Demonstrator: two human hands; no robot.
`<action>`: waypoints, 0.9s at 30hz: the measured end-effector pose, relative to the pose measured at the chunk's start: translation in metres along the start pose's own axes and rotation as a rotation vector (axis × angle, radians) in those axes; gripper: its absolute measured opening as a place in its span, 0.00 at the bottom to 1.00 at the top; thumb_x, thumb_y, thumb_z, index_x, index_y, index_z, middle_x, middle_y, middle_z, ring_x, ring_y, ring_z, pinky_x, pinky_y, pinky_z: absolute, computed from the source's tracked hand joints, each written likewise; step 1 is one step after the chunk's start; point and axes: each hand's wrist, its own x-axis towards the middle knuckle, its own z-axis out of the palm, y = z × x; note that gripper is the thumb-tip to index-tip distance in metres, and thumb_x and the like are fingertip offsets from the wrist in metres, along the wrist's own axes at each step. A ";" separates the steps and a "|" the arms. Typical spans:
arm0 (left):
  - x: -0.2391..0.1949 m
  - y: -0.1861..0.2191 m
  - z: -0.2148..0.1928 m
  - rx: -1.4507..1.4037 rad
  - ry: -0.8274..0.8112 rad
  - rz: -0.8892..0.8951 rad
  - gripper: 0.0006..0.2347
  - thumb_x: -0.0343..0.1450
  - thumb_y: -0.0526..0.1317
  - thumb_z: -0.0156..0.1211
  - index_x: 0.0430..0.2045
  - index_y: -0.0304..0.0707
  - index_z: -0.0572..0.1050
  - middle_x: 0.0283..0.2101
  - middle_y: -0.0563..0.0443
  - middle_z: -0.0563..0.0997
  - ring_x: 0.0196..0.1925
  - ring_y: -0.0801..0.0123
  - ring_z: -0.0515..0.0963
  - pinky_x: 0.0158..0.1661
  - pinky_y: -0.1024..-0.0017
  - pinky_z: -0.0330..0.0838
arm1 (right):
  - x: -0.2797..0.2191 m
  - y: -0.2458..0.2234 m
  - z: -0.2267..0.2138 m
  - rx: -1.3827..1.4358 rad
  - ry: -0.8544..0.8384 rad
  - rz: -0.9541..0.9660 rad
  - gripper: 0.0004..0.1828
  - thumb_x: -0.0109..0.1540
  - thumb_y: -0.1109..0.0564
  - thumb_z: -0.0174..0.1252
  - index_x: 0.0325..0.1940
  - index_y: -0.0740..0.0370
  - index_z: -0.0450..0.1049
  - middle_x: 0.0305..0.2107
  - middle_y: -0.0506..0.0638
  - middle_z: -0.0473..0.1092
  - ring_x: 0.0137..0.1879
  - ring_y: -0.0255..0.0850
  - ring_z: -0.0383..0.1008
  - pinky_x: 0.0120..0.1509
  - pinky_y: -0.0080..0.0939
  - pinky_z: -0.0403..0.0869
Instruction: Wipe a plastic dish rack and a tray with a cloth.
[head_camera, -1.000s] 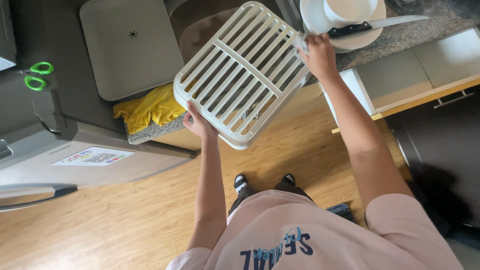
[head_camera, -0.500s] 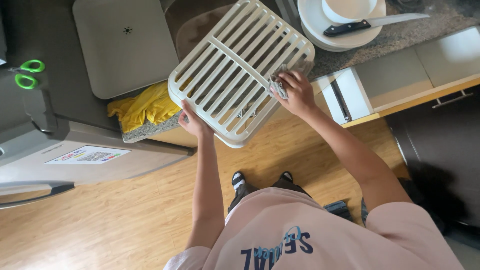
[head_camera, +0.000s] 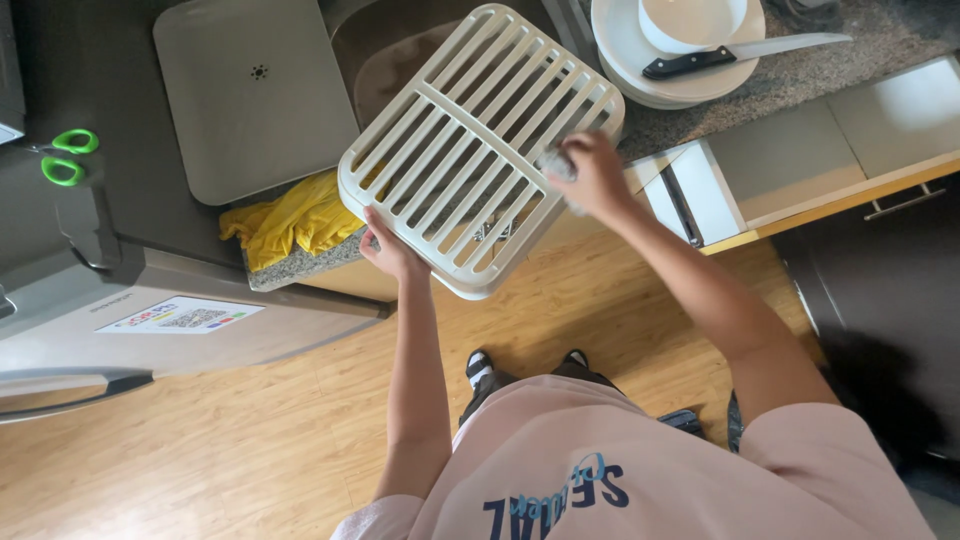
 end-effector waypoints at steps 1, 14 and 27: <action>0.000 -0.001 -0.003 -0.005 -0.010 0.003 0.28 0.65 0.57 0.62 0.47 0.39 0.58 0.52 0.34 0.71 0.50 0.52 0.80 0.50 0.62 0.82 | -0.007 -0.014 0.005 0.063 -0.027 -0.018 0.19 0.52 0.60 0.75 0.39 0.66 0.73 0.40 0.55 0.71 0.52 0.50 0.69 0.58 0.50 0.75; -0.012 0.005 0.008 0.017 0.013 -0.022 0.29 0.64 0.58 0.61 0.47 0.39 0.57 0.54 0.34 0.71 0.52 0.53 0.80 0.50 0.64 0.81 | 0.034 0.044 0.009 0.118 -0.196 0.222 0.14 0.50 0.63 0.70 0.38 0.67 0.77 0.36 0.59 0.72 0.37 0.46 0.71 0.43 0.40 0.76; -0.012 0.005 0.009 0.039 0.027 -0.008 0.32 0.61 0.59 0.62 0.49 0.38 0.56 0.54 0.33 0.70 0.50 0.54 0.81 0.48 0.64 0.82 | 0.041 0.056 0.003 0.030 0.170 0.222 0.14 0.51 0.64 0.71 0.38 0.69 0.75 0.35 0.58 0.69 0.33 0.43 0.69 0.37 0.39 0.76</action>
